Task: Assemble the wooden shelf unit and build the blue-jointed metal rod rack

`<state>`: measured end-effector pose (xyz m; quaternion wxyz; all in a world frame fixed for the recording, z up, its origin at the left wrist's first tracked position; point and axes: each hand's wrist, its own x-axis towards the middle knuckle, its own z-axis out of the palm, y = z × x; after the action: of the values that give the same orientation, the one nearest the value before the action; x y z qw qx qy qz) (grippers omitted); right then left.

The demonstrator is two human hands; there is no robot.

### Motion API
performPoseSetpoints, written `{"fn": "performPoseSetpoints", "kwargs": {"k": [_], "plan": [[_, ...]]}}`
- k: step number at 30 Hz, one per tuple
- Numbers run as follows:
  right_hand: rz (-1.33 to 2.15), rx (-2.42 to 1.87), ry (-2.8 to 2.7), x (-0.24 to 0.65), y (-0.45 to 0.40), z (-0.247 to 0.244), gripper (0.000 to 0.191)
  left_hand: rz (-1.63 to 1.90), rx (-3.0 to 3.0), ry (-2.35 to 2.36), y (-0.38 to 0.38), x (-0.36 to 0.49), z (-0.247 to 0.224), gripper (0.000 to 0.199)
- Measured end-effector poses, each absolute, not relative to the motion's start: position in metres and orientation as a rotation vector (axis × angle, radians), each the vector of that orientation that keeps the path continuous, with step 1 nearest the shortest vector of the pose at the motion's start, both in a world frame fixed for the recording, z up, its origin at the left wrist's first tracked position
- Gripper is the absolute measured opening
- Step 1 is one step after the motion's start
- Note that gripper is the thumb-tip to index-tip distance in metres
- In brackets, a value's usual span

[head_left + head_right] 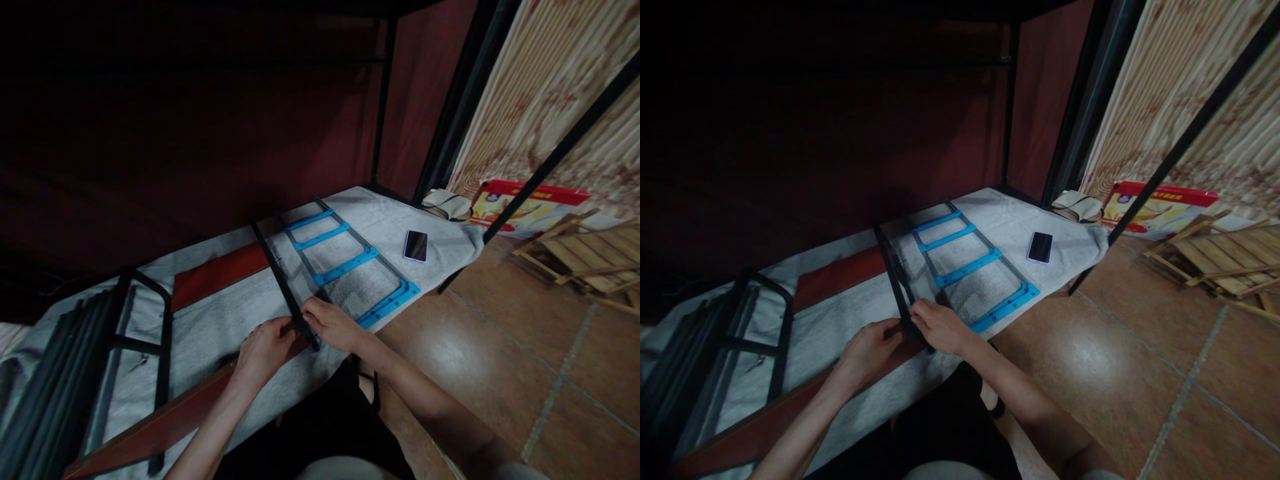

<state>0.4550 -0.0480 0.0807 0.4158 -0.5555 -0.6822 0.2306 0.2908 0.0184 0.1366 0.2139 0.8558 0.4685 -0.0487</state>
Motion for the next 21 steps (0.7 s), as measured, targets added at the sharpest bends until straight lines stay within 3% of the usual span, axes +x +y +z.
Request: {"fn": "performPoseSetpoints", "kwargs": {"k": [10, 16, 21], "plan": [[0.822, -1.576, -1.454, 0.444, -0.039, 0.082, 0.027, -0.165, 2.415, 1.311, 0.015, 0.292, 0.138, 0.03], [0.684, -1.474, -1.643, 0.453, -0.047, 0.081, 0.009, -0.148, 2.395, 1.27, 0.019, 0.291, 0.134, 0.029], [0.569, -1.459, -1.839, 0.459, -0.042, 0.078, 0.011, -0.179, 2.385, 1.272, 0.019, 0.293, 0.137, 0.03]]}}
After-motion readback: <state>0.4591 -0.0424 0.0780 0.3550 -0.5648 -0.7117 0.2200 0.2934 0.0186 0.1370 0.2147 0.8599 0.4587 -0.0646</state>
